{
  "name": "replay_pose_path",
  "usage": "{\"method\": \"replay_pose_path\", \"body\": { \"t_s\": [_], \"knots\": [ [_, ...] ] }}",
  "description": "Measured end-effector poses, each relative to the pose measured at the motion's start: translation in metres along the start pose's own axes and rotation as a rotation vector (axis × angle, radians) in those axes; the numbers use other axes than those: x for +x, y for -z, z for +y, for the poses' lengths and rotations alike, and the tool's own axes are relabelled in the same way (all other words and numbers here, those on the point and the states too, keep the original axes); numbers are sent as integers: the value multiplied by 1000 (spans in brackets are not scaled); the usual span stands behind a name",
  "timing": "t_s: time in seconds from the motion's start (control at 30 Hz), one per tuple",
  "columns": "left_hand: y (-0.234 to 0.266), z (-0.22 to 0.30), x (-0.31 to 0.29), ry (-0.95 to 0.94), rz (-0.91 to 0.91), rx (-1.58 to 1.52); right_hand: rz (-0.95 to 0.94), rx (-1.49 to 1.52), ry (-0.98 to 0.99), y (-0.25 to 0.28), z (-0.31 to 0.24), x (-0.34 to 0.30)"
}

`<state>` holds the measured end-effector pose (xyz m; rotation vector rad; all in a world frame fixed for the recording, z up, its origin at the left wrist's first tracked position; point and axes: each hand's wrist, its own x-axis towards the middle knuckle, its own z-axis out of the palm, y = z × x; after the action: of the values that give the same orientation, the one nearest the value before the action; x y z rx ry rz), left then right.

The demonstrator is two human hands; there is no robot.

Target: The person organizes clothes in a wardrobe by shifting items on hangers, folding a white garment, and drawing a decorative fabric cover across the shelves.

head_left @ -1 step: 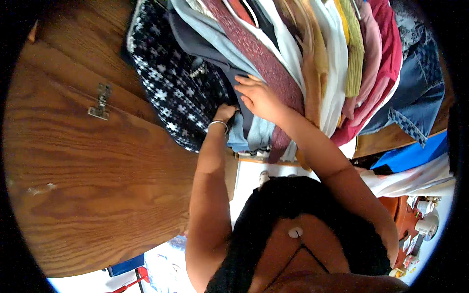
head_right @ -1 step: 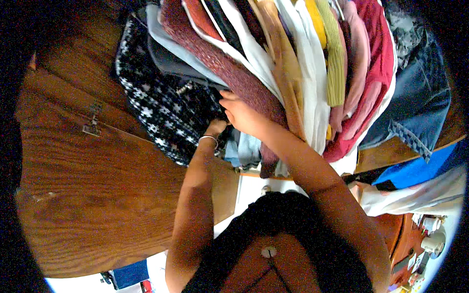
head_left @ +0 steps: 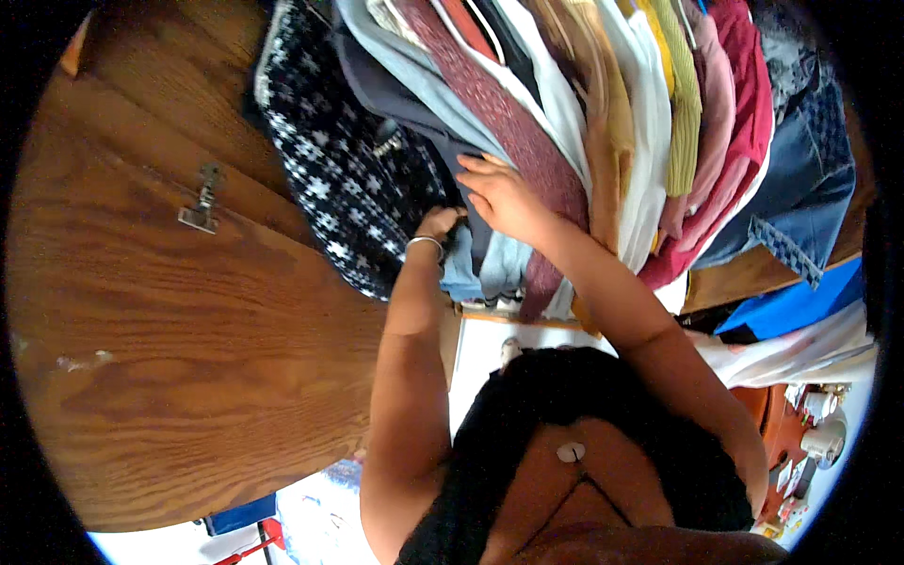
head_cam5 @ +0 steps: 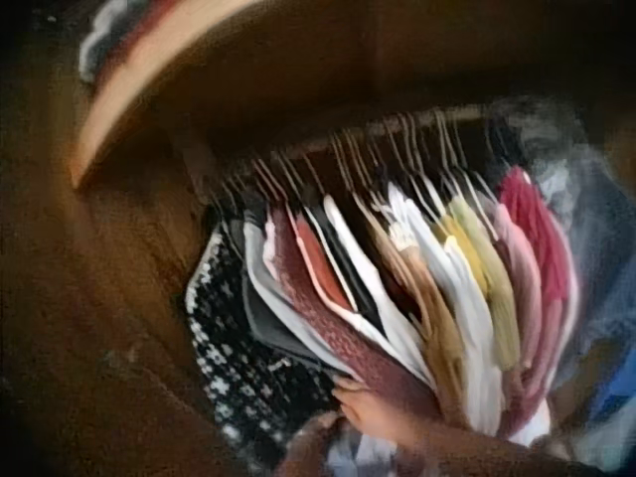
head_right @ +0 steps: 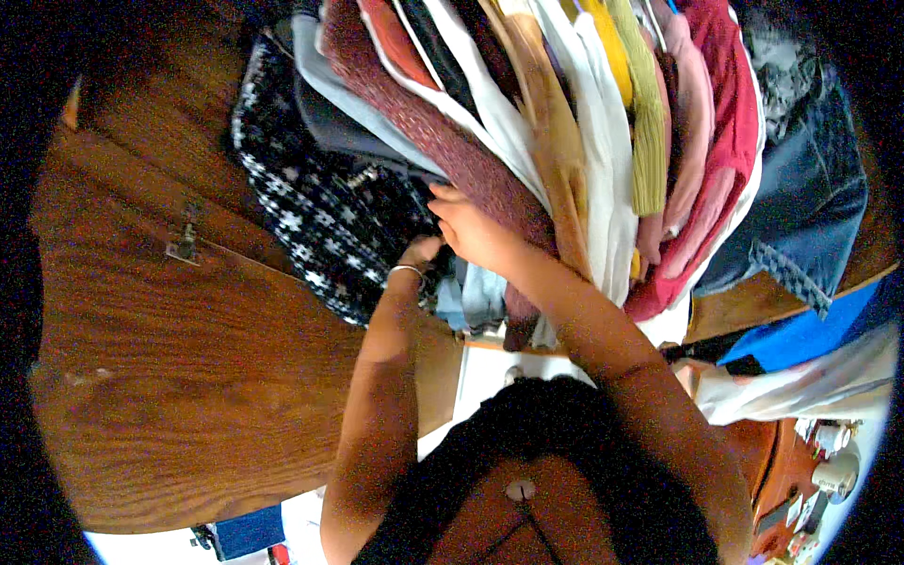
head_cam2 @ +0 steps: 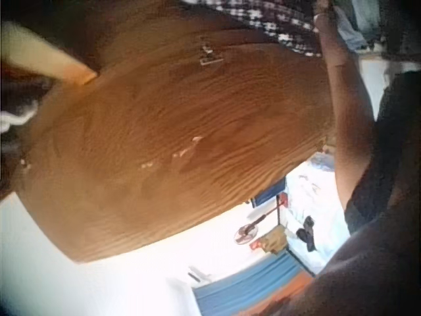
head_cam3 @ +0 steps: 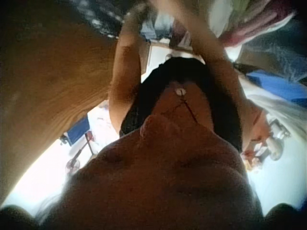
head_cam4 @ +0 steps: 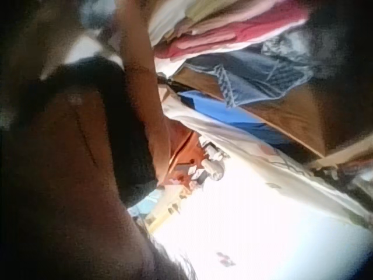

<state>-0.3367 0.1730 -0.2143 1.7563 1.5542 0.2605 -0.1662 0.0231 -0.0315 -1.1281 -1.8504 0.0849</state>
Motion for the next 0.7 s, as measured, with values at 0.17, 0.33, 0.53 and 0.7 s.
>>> {"method": "replay_pose_path", "body": {
  "t_s": [0.17, 0.33, 0.53, 0.7],
  "knots": [
    [-21, 23, -26, -164, -213, 202, -25, -22, -34, 14, 1, -10],
    [-15, 33, -39, -196, -285, 230, -57, -60, -18, 23, 0, -3],
    [17, 128, -128, -338, -93, 577, -58, -26, -38, 35, -2, 1],
    [119, 154, -236, -963, 1126, 246, 48, 189, -91, 14, -5, 1]
  ]
}}
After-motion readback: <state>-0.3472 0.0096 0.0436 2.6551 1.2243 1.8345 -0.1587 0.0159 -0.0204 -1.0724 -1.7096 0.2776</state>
